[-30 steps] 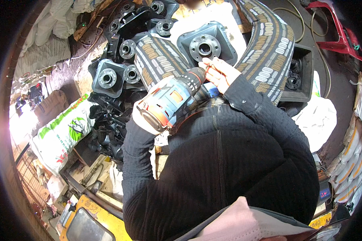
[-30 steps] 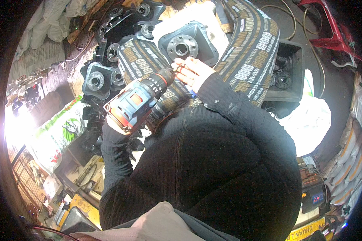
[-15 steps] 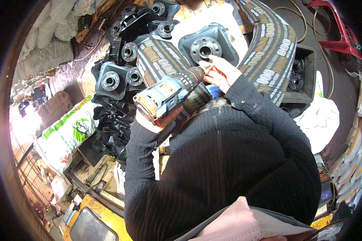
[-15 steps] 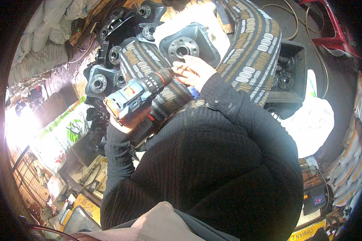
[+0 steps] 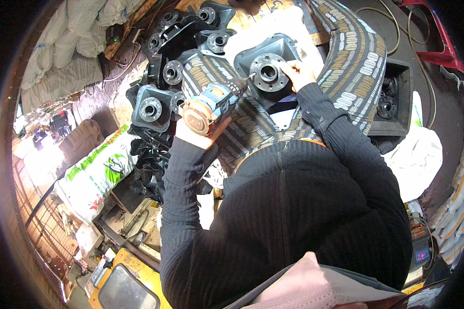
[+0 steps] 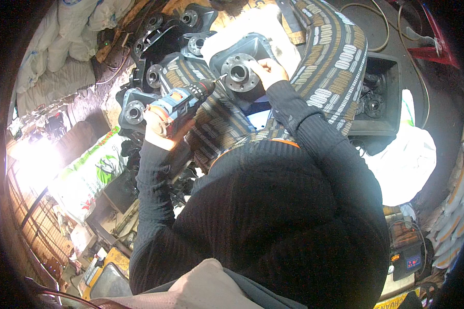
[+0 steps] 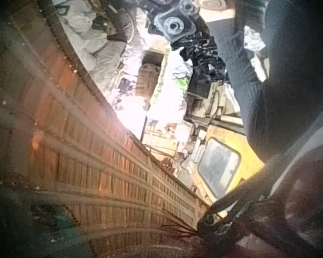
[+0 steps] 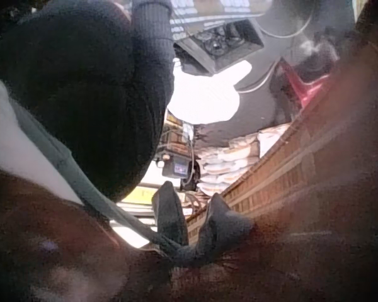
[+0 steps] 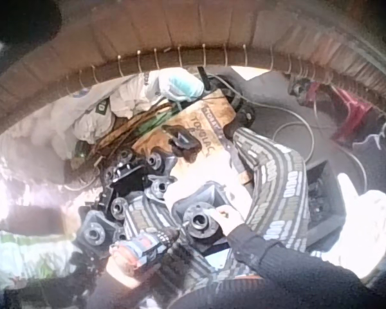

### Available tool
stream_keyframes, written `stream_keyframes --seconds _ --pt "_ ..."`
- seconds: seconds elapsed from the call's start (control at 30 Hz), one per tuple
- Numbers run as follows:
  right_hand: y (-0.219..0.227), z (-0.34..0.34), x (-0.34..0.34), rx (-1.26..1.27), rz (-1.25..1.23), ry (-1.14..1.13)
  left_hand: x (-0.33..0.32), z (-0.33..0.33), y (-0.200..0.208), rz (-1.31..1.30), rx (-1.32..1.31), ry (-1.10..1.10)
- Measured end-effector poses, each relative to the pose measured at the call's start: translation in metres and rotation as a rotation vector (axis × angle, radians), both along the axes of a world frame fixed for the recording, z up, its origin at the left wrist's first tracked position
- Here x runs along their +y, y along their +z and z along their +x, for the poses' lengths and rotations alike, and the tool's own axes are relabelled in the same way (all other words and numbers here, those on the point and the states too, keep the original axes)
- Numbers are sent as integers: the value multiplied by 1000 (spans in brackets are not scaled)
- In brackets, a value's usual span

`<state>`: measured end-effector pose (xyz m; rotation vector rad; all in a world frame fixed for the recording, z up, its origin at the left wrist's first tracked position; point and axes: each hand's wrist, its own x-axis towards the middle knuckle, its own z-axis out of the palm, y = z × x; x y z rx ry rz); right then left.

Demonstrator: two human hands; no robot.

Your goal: The person uses a cordless drill to fasten screws into black plastic components on a workbench. They repeatedly pick up parts, align them, and drive screws, then place the assembled units aside.

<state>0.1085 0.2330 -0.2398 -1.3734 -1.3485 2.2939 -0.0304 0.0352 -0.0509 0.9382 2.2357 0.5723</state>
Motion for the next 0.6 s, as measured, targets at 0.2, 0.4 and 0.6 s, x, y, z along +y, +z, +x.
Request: stream_keyframes --seconds 0.2,0.4,0.6 --pt "50 -1 -4 116 -59 -65 -6 -15 -8 -56 -71 -107" --pt "55 -8 -8 179 -93 -184 14 -26 7 -76 305 -448" --pt "48 -6 -8 173 -110 -184 21 -26 -7 69 55 -162"
